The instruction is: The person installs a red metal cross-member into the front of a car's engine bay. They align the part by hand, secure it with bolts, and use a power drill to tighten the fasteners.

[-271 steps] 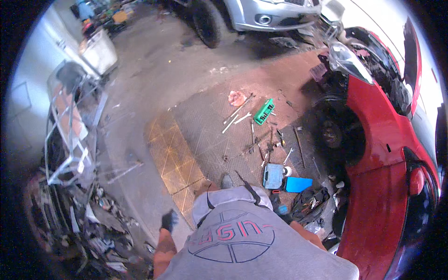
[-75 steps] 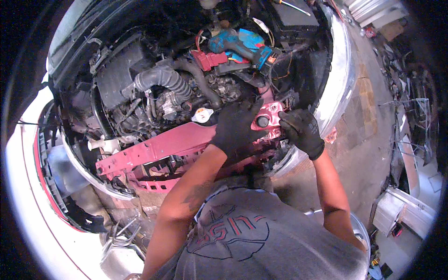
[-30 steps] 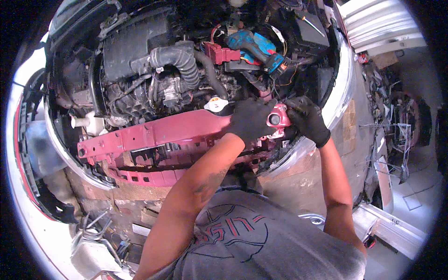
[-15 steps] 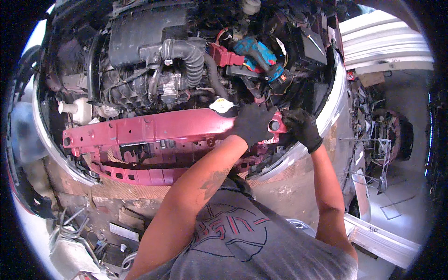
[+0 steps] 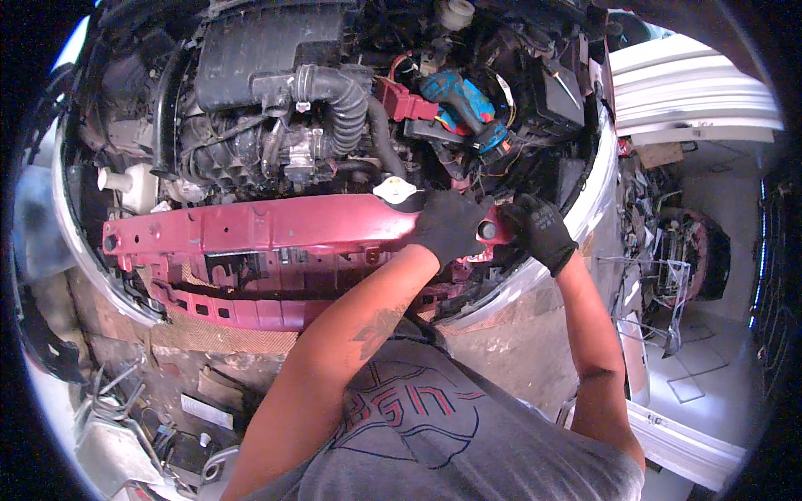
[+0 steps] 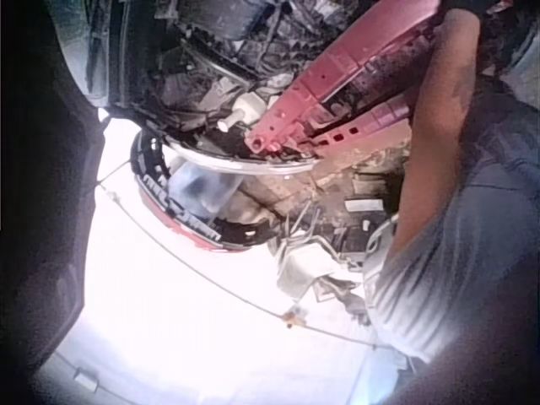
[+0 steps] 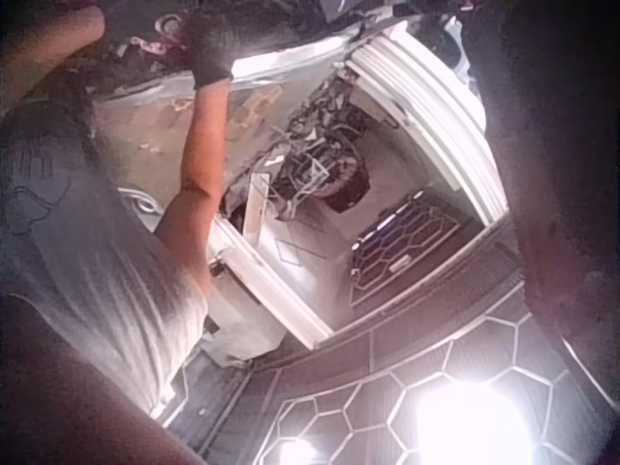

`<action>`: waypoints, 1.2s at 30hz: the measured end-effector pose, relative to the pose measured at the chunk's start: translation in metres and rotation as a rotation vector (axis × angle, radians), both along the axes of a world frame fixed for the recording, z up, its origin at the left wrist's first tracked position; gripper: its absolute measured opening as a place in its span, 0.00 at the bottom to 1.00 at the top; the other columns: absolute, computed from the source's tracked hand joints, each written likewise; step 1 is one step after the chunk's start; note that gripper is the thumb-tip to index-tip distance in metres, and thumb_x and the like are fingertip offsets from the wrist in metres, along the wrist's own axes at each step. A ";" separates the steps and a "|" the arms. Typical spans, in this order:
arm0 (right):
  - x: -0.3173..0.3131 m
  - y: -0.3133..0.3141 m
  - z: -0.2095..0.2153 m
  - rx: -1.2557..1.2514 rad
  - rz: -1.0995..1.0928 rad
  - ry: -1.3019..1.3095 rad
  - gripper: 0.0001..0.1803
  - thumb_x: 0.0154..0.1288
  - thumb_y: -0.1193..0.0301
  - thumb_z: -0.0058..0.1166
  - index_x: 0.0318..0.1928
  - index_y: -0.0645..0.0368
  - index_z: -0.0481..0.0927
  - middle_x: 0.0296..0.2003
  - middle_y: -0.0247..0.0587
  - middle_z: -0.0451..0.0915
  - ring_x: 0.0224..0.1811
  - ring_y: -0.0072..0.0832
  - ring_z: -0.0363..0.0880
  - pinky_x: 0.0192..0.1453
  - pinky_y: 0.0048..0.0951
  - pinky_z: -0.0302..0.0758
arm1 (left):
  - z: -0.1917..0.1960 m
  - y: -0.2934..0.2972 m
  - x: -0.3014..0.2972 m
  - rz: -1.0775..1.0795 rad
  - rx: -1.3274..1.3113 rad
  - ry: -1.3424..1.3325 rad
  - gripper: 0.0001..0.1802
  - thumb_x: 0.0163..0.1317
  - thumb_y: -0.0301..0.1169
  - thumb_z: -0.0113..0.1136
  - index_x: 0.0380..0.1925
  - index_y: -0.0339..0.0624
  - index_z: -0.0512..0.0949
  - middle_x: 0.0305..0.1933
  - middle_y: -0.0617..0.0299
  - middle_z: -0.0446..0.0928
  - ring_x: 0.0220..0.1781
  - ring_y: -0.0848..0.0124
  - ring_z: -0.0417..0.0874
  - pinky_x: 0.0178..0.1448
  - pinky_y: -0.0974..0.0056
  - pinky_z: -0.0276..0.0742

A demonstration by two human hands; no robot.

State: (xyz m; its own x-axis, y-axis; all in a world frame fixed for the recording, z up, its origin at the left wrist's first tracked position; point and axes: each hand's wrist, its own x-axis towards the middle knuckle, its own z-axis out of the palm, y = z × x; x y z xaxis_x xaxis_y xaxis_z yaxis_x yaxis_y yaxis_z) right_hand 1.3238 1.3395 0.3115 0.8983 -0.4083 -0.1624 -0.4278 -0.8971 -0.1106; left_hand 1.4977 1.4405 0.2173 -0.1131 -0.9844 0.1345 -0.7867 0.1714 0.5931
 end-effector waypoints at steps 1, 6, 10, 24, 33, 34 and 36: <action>0.002 -0.001 0.002 -0.023 0.045 0.002 0.16 0.58 0.72 0.57 0.48 0.54 0.83 0.38 0.47 0.81 0.41 0.48 0.80 0.45 0.44 0.78 | 0.003 0.001 0.001 0.002 0.006 -0.023 0.42 0.47 0.55 0.70 0.61 0.50 0.73 0.47 0.54 0.81 0.48 0.58 0.84 0.48 0.53 0.79; 0.006 -0.002 -0.004 0.035 -0.032 0.007 0.14 0.59 0.71 0.58 0.47 0.55 0.83 0.37 0.48 0.81 0.39 0.49 0.81 0.44 0.45 0.77 | 0.012 0.001 0.004 -0.008 0.044 -0.029 0.42 0.47 0.55 0.71 0.61 0.51 0.74 0.46 0.55 0.82 0.48 0.58 0.84 0.48 0.53 0.79; -0.001 -0.003 -0.007 0.070 -0.028 -0.038 0.13 0.62 0.69 0.57 0.48 0.55 0.82 0.38 0.49 0.82 0.39 0.49 0.80 0.43 0.45 0.77 | 0.010 0.003 0.003 -0.008 0.059 -0.047 0.42 0.47 0.56 0.70 0.63 0.53 0.73 0.47 0.55 0.82 0.47 0.58 0.84 0.48 0.53 0.79; 0.015 -0.005 0.009 -0.025 0.088 0.148 0.10 0.62 0.66 0.56 0.43 0.53 0.82 0.36 0.49 0.83 0.38 0.48 0.82 0.41 0.46 0.76 | 0.002 0.000 0.001 -0.005 0.006 -0.091 0.33 0.49 0.51 0.68 0.56 0.52 0.77 0.43 0.58 0.83 0.42 0.59 0.86 0.41 0.52 0.79; 0.020 -0.008 -0.003 -0.157 0.095 0.244 0.09 0.61 0.61 0.56 0.37 0.51 0.82 0.31 0.44 0.82 0.34 0.45 0.83 0.34 0.47 0.76 | 0.008 0.001 0.003 0.002 0.036 -0.085 0.35 0.46 0.55 0.70 0.53 0.52 0.78 0.43 0.59 0.82 0.42 0.60 0.85 0.43 0.53 0.79; 0.018 -0.007 -0.005 -0.153 0.048 0.263 0.09 0.61 0.61 0.56 0.37 0.50 0.82 0.31 0.44 0.82 0.34 0.45 0.83 0.34 0.47 0.76 | 0.012 0.003 0.003 0.021 0.030 -0.084 0.35 0.46 0.55 0.70 0.53 0.52 0.78 0.43 0.59 0.82 0.42 0.60 0.85 0.43 0.53 0.79; 0.013 -0.005 -0.005 -0.148 -0.009 0.290 0.09 0.61 0.62 0.55 0.37 0.50 0.81 0.32 0.44 0.82 0.34 0.44 0.83 0.34 0.47 0.76 | 0.015 0.004 0.002 0.036 0.041 -0.081 0.34 0.46 0.55 0.70 0.52 0.51 0.79 0.44 0.58 0.82 0.42 0.60 0.85 0.43 0.53 0.79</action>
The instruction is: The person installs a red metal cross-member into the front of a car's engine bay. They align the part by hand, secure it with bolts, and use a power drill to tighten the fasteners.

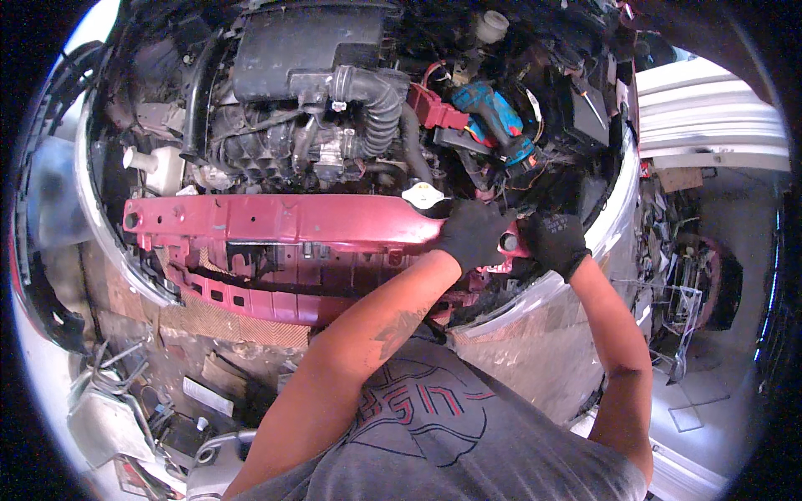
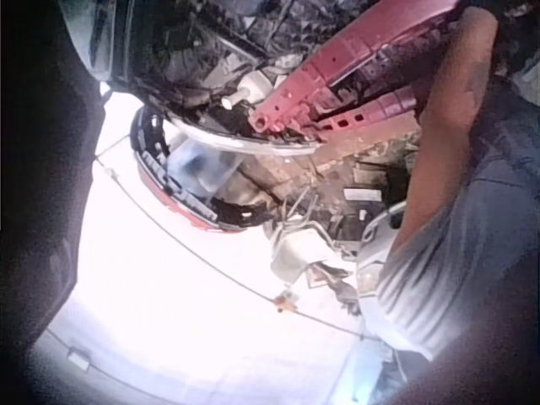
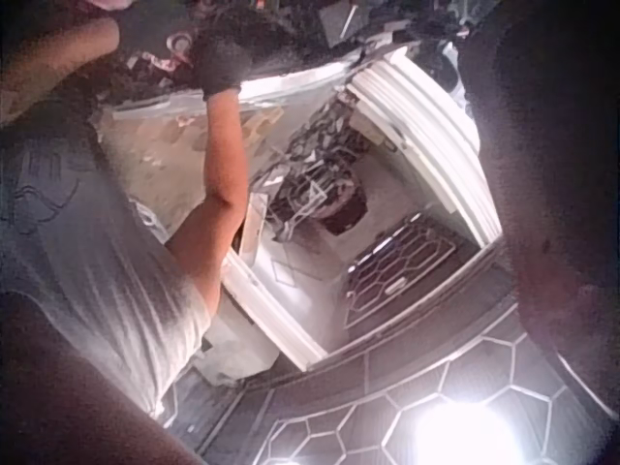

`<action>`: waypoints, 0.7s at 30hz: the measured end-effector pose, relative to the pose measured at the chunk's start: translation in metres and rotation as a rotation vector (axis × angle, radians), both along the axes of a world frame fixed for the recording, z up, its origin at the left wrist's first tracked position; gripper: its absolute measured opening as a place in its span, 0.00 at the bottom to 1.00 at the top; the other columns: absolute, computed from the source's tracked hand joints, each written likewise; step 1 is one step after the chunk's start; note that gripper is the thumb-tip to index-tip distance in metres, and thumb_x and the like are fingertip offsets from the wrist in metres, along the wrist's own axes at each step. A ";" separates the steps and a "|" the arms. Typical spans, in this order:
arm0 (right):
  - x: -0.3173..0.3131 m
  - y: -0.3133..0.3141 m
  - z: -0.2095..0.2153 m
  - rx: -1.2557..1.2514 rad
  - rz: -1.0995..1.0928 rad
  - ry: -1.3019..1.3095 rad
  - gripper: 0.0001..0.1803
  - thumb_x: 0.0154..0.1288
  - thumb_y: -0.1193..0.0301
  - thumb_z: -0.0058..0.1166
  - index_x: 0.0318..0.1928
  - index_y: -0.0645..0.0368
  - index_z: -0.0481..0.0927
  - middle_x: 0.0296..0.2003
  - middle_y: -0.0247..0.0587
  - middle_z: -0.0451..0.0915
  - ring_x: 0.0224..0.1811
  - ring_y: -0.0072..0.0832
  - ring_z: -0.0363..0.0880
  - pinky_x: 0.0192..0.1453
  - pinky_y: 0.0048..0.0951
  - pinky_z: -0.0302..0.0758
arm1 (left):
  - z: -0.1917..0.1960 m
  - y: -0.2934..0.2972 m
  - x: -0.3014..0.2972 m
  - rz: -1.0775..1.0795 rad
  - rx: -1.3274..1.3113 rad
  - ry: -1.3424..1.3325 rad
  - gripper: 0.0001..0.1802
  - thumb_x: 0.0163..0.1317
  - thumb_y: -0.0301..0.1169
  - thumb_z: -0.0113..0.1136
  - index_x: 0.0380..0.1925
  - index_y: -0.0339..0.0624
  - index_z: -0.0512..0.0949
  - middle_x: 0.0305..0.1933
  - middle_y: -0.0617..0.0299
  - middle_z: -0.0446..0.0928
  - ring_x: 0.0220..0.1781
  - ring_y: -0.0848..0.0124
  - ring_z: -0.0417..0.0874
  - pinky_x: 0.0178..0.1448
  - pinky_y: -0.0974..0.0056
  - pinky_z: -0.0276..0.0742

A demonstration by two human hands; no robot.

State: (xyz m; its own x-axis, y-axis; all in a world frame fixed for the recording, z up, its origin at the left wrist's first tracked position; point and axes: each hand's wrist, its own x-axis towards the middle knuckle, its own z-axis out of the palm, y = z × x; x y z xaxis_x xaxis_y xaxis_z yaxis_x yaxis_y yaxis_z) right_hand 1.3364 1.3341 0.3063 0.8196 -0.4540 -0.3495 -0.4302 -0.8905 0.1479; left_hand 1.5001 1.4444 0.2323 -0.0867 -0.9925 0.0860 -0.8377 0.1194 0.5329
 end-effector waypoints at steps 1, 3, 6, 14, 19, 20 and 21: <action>-0.002 0.001 0.000 -0.001 -0.028 0.011 0.08 0.62 0.62 0.55 0.38 0.50 0.81 0.32 0.44 0.83 0.35 0.44 0.83 0.35 0.47 0.76 | 0.001 -0.001 -0.001 -0.003 0.016 0.001 0.34 0.46 0.55 0.70 0.51 0.51 0.79 0.44 0.58 0.82 0.42 0.60 0.85 0.44 0.53 0.79; -0.002 0.006 0.000 -0.125 0.047 -0.125 0.07 0.62 0.64 0.54 0.38 0.50 0.81 0.33 0.44 0.82 0.35 0.44 0.82 0.36 0.46 0.76 | -0.002 -0.003 -0.001 -0.018 0.030 0.012 0.32 0.46 0.55 0.70 0.49 0.50 0.81 0.44 0.57 0.82 0.43 0.59 0.85 0.44 0.53 0.79; -0.002 0.004 -0.001 -0.155 0.183 -0.231 0.07 0.62 0.65 0.54 0.39 0.50 0.81 0.35 0.44 0.82 0.36 0.44 0.82 0.37 0.44 0.75 | -0.006 -0.005 0.001 -0.053 0.031 0.052 0.28 0.47 0.53 0.70 0.44 0.48 0.82 0.43 0.57 0.83 0.43 0.58 0.85 0.44 0.52 0.79; 0.017 0.008 0.013 -0.003 0.249 -0.242 0.10 0.55 0.62 0.59 0.37 0.50 0.82 0.33 0.43 0.82 0.35 0.45 0.81 0.35 0.46 0.75 | -0.026 -0.006 -0.010 0.077 -0.142 0.131 0.31 0.43 0.53 0.67 0.44 0.45 0.79 0.33 0.47 0.81 0.34 0.48 0.84 0.37 0.47 0.81; 0.022 0.014 0.017 0.021 0.015 0.024 0.11 0.58 0.62 0.57 0.39 0.51 0.82 0.33 0.44 0.82 0.36 0.45 0.82 0.37 0.46 0.76 | -0.021 -0.009 -0.004 -0.086 0.003 0.107 0.30 0.42 0.49 0.69 0.45 0.46 0.79 0.37 0.48 0.82 0.34 0.49 0.85 0.37 0.48 0.81; 0.024 0.018 0.019 0.005 -0.055 0.034 0.11 0.59 0.62 0.57 0.39 0.51 0.82 0.33 0.45 0.81 0.36 0.45 0.82 0.38 0.46 0.76 | -0.017 -0.008 -0.001 -0.129 0.066 0.069 0.30 0.42 0.48 0.69 0.46 0.47 0.79 0.37 0.48 0.82 0.33 0.50 0.85 0.37 0.48 0.81; 0.009 0.011 0.006 0.000 0.041 -0.227 0.11 0.61 0.60 0.57 0.40 0.50 0.82 0.32 0.45 0.81 0.35 0.46 0.82 0.36 0.46 0.76 | -0.021 -0.003 -0.002 -0.088 -0.074 0.072 0.31 0.41 0.50 0.69 0.47 0.49 0.80 0.39 0.49 0.82 0.35 0.50 0.85 0.36 0.49 0.81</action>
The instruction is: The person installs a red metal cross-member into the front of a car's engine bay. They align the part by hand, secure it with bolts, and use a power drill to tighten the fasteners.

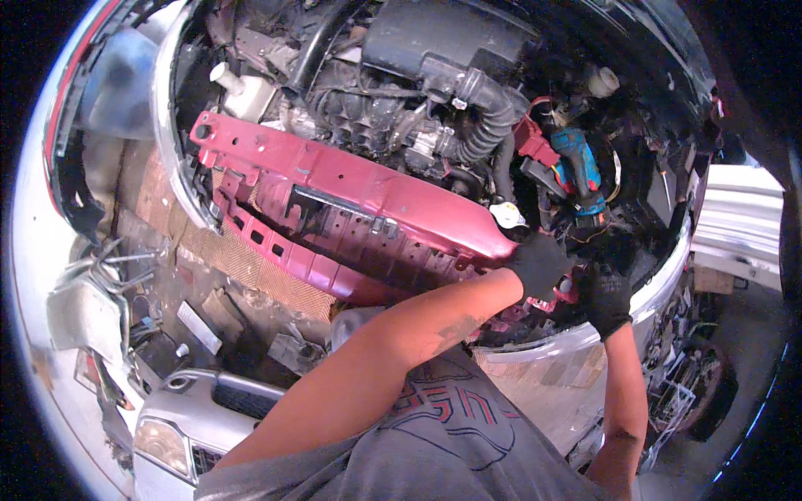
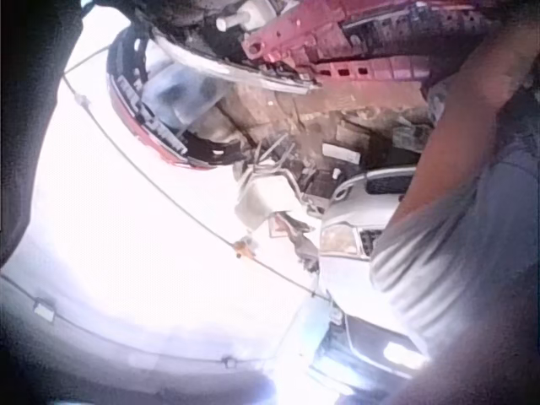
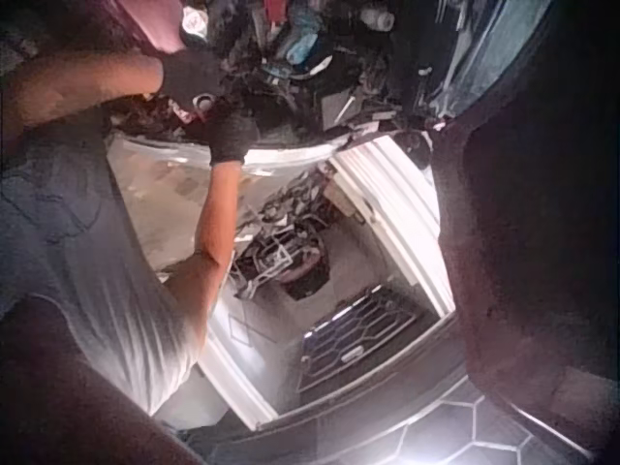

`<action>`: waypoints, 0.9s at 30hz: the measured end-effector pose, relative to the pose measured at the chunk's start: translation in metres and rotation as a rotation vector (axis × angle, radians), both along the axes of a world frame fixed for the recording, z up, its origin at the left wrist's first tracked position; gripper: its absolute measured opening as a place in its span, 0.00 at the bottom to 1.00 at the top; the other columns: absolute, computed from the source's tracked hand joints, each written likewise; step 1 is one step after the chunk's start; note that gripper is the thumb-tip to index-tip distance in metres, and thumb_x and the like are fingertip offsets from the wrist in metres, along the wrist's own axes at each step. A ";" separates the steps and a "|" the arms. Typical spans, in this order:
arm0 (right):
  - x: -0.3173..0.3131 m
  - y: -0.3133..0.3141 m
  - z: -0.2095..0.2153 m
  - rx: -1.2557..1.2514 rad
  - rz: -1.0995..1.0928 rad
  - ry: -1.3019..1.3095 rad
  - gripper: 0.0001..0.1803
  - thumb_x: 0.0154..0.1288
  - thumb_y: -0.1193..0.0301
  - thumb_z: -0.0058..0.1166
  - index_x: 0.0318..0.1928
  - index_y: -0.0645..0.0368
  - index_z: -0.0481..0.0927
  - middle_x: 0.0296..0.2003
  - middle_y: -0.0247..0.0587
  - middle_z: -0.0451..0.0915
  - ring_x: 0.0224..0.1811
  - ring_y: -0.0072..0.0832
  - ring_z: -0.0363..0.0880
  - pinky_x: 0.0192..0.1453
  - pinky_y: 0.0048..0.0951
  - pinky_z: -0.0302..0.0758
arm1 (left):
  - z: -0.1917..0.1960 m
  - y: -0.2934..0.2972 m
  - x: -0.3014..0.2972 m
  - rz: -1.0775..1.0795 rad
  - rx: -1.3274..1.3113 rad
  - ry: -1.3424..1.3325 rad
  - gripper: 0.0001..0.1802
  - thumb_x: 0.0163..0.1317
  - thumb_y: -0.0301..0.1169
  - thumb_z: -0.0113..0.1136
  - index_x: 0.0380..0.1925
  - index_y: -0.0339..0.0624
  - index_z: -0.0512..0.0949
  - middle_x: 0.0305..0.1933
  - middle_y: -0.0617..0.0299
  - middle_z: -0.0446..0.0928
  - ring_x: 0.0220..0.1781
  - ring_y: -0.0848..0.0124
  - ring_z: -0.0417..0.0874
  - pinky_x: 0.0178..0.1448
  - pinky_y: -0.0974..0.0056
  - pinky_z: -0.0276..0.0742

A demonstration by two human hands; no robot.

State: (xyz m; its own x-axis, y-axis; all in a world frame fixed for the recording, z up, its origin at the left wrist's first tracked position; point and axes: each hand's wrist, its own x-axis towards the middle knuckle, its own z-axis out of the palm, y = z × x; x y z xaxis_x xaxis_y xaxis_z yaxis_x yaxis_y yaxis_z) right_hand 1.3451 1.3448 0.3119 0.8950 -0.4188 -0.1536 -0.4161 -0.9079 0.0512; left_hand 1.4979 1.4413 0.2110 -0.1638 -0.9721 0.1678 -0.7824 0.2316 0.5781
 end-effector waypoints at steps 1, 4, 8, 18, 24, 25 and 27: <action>-0.003 -0.003 -0.004 -0.052 0.073 0.006 0.11 0.61 0.59 0.58 0.40 0.50 0.82 0.32 0.45 0.81 0.35 0.45 0.82 0.36 0.46 0.76 | -0.004 0.000 -0.002 0.025 -0.025 -0.007 0.32 0.40 0.51 0.69 0.47 0.50 0.80 0.39 0.50 0.82 0.36 0.51 0.85 0.36 0.49 0.81; -0.018 -0.011 -0.017 -0.089 0.187 0.022 0.12 0.61 0.58 0.58 0.40 0.50 0.82 0.32 0.45 0.80 0.34 0.44 0.82 0.35 0.46 0.76 | -0.001 -0.002 -0.005 0.067 -0.012 -0.010 0.35 0.39 0.53 0.71 0.48 0.50 0.80 0.38 0.52 0.82 0.39 0.53 0.85 0.38 0.50 0.80; -0.005 0.000 -0.004 -0.011 0.066 0.092 0.12 0.57 0.57 0.60 0.39 0.47 0.82 0.33 0.42 0.80 0.34 0.42 0.81 0.34 0.45 0.75 | 0.010 0.003 0.000 0.092 0.072 0.040 0.36 0.40 0.53 0.73 0.51 0.51 0.80 0.40 0.54 0.81 0.41 0.56 0.84 0.42 0.52 0.79; -0.008 0.002 -0.016 -0.025 -0.159 0.092 0.12 0.58 0.55 0.56 0.30 0.47 0.82 0.26 0.42 0.82 0.30 0.43 0.82 0.31 0.45 0.76 | 0.008 0.002 0.001 0.091 -0.025 0.057 0.41 0.43 0.58 0.70 0.55 0.47 0.75 0.43 0.50 0.81 0.45 0.54 0.83 0.42 0.50 0.80; -0.030 0.002 -0.035 -0.294 -0.011 -0.184 0.14 0.60 0.53 0.55 0.35 0.48 0.81 0.25 0.41 0.81 0.28 0.43 0.81 0.30 0.47 0.75 | 0.010 -0.003 -0.006 0.027 -0.014 -0.011 0.37 0.48 0.58 0.64 0.57 0.53 0.74 0.43 0.48 0.82 0.33 0.49 0.85 0.35 0.47 0.80; -0.031 0.000 -0.040 -0.225 -0.009 -0.204 0.14 0.61 0.53 0.55 0.36 0.48 0.81 0.25 0.41 0.81 0.28 0.43 0.81 0.30 0.47 0.75 | 0.008 -0.002 -0.005 0.033 -0.019 -0.014 0.37 0.48 0.58 0.64 0.57 0.53 0.74 0.43 0.48 0.82 0.33 0.48 0.85 0.35 0.47 0.80; -0.030 -0.003 -0.046 -0.170 -0.159 -0.015 0.14 0.61 0.53 0.55 0.37 0.48 0.81 0.24 0.41 0.80 0.27 0.44 0.81 0.30 0.48 0.75 | 0.001 0.000 -0.007 0.049 -0.067 -0.056 0.41 0.46 0.60 0.65 0.59 0.52 0.73 0.45 0.49 0.82 0.36 0.49 0.84 0.37 0.47 0.79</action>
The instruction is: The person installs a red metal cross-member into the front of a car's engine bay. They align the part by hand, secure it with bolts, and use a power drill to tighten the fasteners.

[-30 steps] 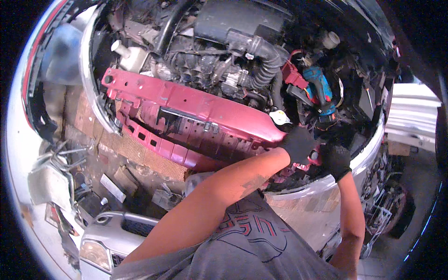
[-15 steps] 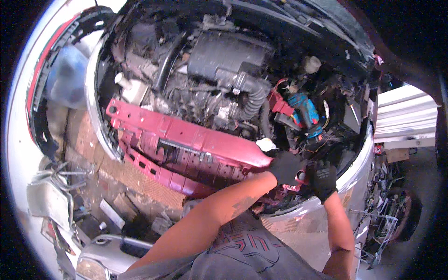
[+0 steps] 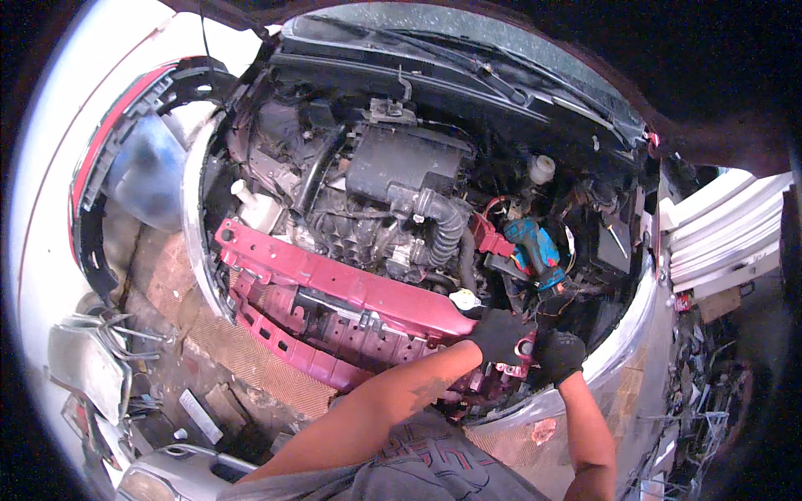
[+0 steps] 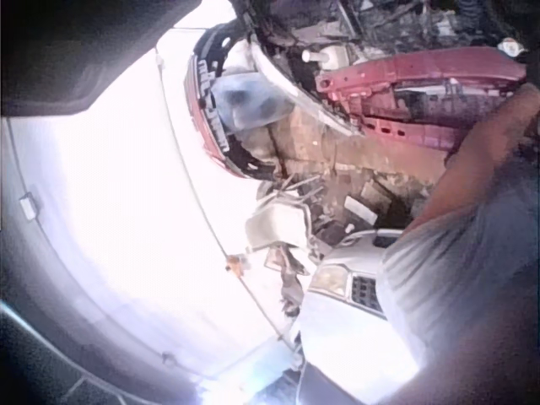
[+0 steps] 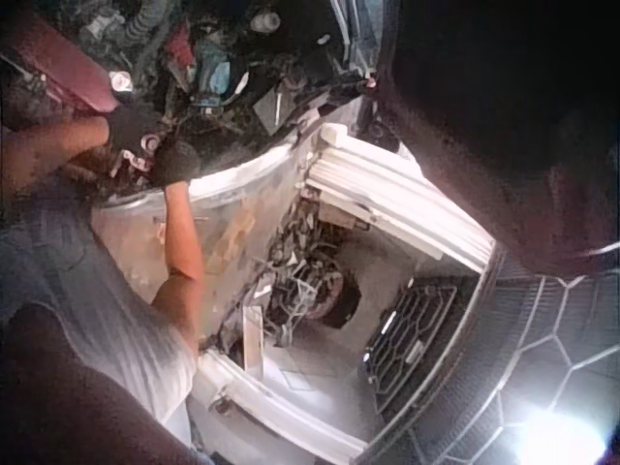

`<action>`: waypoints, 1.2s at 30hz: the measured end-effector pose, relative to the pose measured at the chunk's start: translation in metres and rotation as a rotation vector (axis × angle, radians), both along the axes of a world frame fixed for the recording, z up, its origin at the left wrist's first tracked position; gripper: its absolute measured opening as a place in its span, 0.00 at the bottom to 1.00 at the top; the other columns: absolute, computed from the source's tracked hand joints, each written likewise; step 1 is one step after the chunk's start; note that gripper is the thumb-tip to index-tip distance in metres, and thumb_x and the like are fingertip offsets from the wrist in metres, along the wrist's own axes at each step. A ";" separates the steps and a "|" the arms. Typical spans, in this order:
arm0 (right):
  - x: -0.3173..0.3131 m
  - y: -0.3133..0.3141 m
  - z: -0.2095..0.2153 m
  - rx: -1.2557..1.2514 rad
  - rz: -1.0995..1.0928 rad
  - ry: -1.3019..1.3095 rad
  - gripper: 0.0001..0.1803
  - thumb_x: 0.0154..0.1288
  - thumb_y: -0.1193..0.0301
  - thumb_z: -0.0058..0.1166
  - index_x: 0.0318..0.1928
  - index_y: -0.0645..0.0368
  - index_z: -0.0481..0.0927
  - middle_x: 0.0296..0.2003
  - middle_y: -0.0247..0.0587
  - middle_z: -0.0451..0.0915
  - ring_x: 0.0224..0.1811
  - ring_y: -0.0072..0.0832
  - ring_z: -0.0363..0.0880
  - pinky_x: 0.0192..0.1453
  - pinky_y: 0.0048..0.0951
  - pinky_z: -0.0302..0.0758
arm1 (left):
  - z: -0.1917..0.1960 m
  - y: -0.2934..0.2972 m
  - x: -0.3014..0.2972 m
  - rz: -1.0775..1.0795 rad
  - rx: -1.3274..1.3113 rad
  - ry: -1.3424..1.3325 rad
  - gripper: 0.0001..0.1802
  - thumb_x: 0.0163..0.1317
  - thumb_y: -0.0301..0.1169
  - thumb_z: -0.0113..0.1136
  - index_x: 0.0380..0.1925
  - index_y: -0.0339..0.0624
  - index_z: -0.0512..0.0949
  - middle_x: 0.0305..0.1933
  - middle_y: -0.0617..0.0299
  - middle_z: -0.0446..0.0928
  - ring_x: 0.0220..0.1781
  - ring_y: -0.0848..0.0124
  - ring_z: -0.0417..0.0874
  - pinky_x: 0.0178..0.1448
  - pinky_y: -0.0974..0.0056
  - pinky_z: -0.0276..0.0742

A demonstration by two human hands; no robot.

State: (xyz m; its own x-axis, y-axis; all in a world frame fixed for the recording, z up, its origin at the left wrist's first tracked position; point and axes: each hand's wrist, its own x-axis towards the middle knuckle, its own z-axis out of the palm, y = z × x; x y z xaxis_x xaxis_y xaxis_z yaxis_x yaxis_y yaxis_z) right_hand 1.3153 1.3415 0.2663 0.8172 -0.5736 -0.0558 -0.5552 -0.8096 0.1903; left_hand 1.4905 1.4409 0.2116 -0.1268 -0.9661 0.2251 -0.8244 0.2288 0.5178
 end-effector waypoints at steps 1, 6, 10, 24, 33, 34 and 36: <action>0.006 0.000 0.001 0.041 -0.074 0.084 0.14 0.61 0.53 0.55 0.37 0.48 0.80 0.24 0.42 0.80 0.27 0.45 0.80 0.30 0.48 0.75 | -0.005 0.000 0.000 0.018 -0.017 -0.011 0.42 0.45 0.61 0.65 0.59 0.51 0.73 0.46 0.49 0.81 0.38 0.49 0.84 0.39 0.47 0.79; 0.010 0.014 0.029 -0.018 0.017 -0.228 0.11 0.60 0.58 0.58 0.36 0.50 0.80 0.24 0.43 0.80 0.26 0.46 0.80 0.30 0.47 0.76 | 0.025 0.013 0.002 0.051 0.093 -0.167 0.54 0.44 0.62 0.67 0.68 0.46 0.64 0.65 0.45 0.70 0.56 0.46 0.76 0.58 0.41 0.70; 0.001 0.004 0.009 -0.059 0.177 -0.317 0.09 0.58 0.62 0.59 0.33 0.52 0.79 0.23 0.44 0.79 0.26 0.45 0.80 0.30 0.46 0.76 | 0.034 0.047 0.005 0.148 -0.199 -0.071 0.54 0.47 0.61 0.68 0.71 0.47 0.61 0.69 0.46 0.64 0.66 0.44 0.67 0.68 0.40 0.60; -0.005 -0.040 -0.040 -0.170 -0.045 -0.099 0.13 0.60 0.57 0.56 0.35 0.52 0.84 0.27 0.46 0.82 0.28 0.48 0.82 0.34 0.50 0.77 | 0.014 0.388 0.223 1.149 -0.189 -0.194 0.43 0.55 0.48 0.69 0.66 0.41 0.65 0.69 0.46 0.65 0.70 0.47 0.65 0.70 0.43 0.59; 0.286 0.082 0.115 -0.224 0.192 -0.377 0.21 0.63 0.59 0.60 0.51 0.59 0.79 0.41 0.57 0.82 0.41 0.52 0.82 0.44 0.48 0.78 | -0.024 0.468 0.508 1.287 -0.347 -0.289 0.36 0.58 0.44 0.67 0.63 0.40 0.68 0.67 0.41 0.66 0.68 0.44 0.66 0.70 0.45 0.61; 0.314 0.085 0.121 -0.191 0.302 -0.422 0.24 0.62 0.60 0.60 0.55 0.58 0.76 0.40 0.56 0.82 0.41 0.53 0.81 0.45 0.48 0.78 | -0.032 0.465 0.533 1.304 -0.343 -0.264 0.36 0.58 0.44 0.67 0.63 0.40 0.68 0.67 0.41 0.65 0.68 0.45 0.66 0.70 0.45 0.61; 0.388 0.100 0.131 -0.155 0.235 -0.328 0.27 0.59 0.61 0.63 0.57 0.57 0.74 0.43 0.56 0.82 0.44 0.54 0.81 0.46 0.48 0.78 | -0.052 0.464 0.579 1.304 -0.349 -0.270 0.37 0.58 0.48 0.66 0.63 0.40 0.68 0.67 0.40 0.65 0.69 0.44 0.64 0.71 0.42 0.57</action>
State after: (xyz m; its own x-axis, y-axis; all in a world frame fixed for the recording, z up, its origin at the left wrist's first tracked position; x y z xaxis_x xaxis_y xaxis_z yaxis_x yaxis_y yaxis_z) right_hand 1.7030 1.4419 0.3970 0.8869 -0.3509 0.3005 -0.4105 -0.8970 0.1641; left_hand 2.0693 1.9045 0.1593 0.7409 -0.3172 0.5919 -0.6055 -0.6968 0.3845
